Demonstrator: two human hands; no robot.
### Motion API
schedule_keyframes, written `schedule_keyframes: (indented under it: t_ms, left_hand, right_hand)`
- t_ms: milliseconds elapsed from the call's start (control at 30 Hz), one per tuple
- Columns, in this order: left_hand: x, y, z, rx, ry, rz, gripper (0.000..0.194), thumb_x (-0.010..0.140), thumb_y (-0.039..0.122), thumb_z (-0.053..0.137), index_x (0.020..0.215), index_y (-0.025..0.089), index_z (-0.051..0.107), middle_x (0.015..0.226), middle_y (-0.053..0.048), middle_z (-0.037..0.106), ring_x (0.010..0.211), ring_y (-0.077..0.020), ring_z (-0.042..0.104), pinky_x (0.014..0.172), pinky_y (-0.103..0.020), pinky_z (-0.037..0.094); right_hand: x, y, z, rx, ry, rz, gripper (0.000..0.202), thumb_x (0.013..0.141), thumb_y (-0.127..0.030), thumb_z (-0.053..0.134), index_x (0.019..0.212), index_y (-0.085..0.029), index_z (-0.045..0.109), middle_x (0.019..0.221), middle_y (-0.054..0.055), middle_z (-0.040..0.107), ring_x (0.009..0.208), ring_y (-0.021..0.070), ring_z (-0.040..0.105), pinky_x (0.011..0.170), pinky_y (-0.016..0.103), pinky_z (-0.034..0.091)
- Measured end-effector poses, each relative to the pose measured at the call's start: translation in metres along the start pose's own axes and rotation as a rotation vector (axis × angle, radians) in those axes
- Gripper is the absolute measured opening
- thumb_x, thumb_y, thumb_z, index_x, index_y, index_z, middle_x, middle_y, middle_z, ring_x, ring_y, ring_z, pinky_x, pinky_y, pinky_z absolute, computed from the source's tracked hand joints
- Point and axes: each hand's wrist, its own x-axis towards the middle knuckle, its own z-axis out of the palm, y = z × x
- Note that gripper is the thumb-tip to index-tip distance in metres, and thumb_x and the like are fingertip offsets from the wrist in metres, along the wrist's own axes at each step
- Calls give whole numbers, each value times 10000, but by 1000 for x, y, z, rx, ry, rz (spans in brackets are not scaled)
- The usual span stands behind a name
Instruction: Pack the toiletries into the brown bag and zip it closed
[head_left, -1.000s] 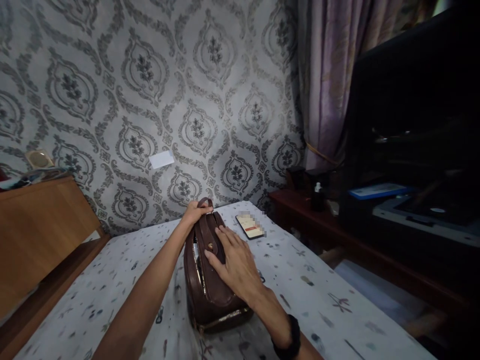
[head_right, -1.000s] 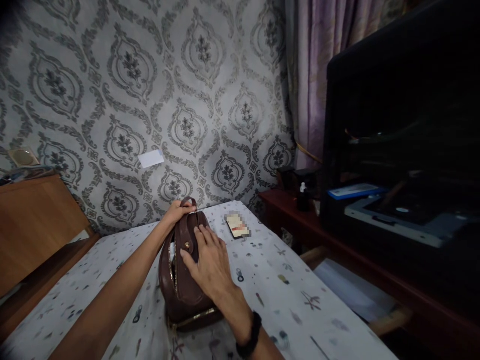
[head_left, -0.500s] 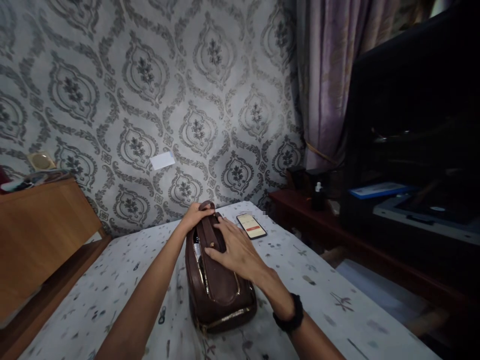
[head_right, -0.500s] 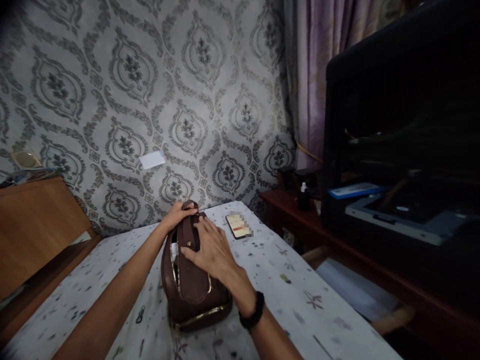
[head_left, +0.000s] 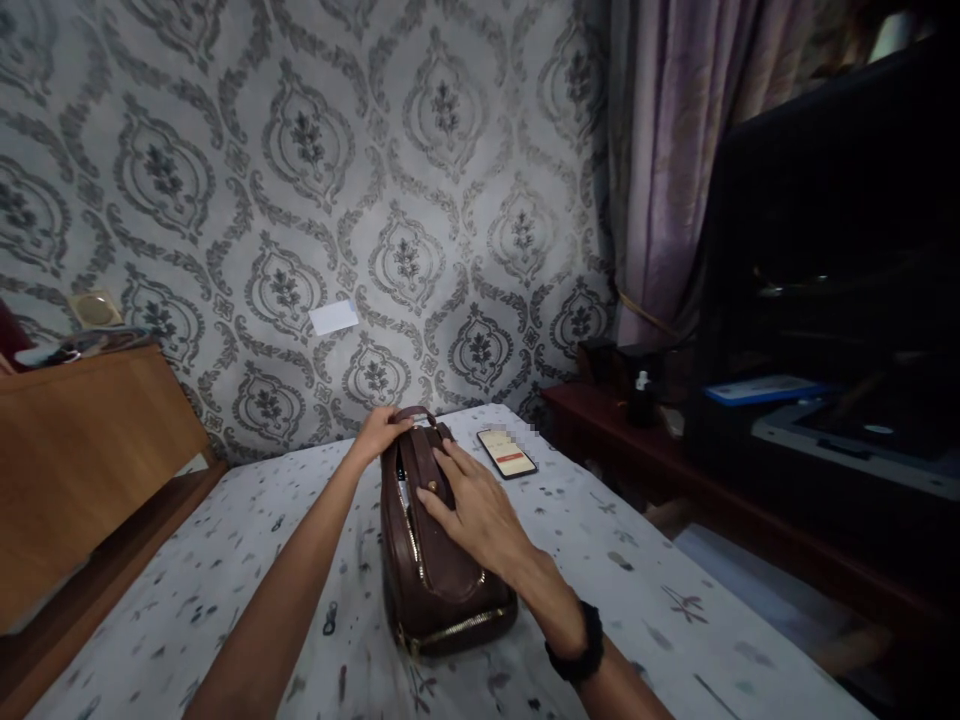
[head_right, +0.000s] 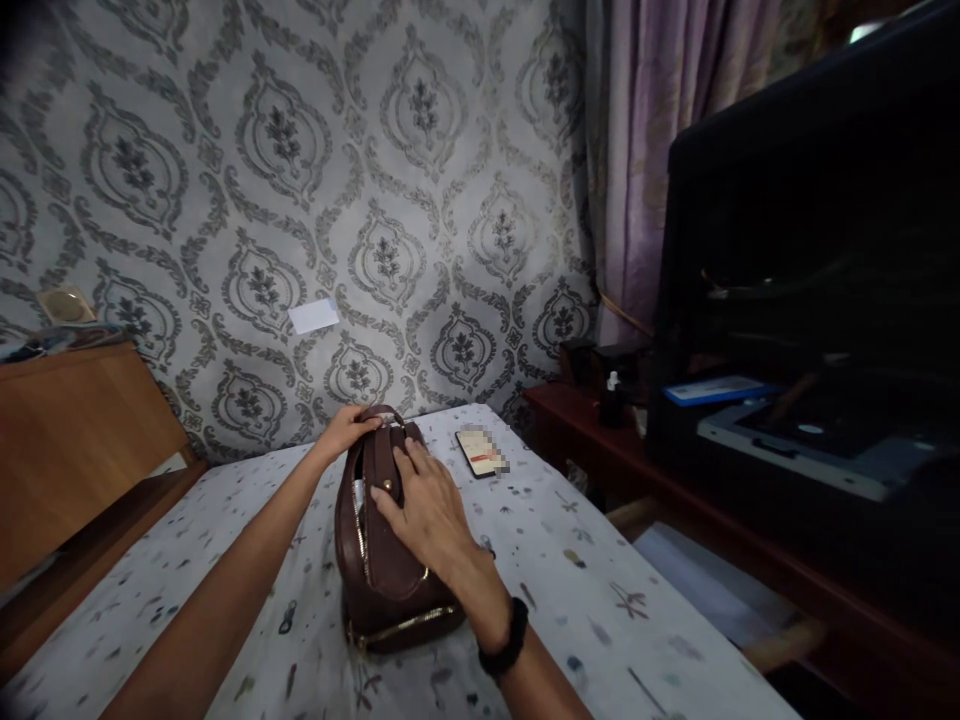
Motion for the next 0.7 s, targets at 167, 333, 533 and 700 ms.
schedule_keyframes:
  t_ms: [167,333,533,700]
  left_hand:
    - [-13,-14,-18,76,55,6,111,653,274,670,638,164,659,595,29,601,630,-153,523,622,-247,378]
    - [-17,-15,-18,157,114,14,75,651,240,667,629,169,653,578,37,589,643,-159,526,628,-247,372]
    - [-17,-9,-16,257,184,18,189,714,200,679,560,198,570,572,3,562,668,-198,550,681,-284,383]
    - [-18,-4,-12,289,195,34,163,770,193,680,649,214,574,662,-43,618,780,-257,611,772,-322,416]
  right_hand:
    - [-13,-4,6,-47,100,-1,517,956,-373,509,1363,-64,594,1497,232,513,1381,338,511,1127,498,450]
    - [-18,1,13,-33,163,-18,492,959,-391,510,1337,-95,620,1475,206,548,1352,326,545,1106,489,479]
    - [-21,4,16,2,210,-37,483,961,-400,512,1332,-113,629,1466,186,563,1344,321,554,1106,494,485]
    - [-21,3,16,5,213,-34,481,954,-380,524,1315,-82,639,1458,201,567,1339,335,557,1104,506,486]
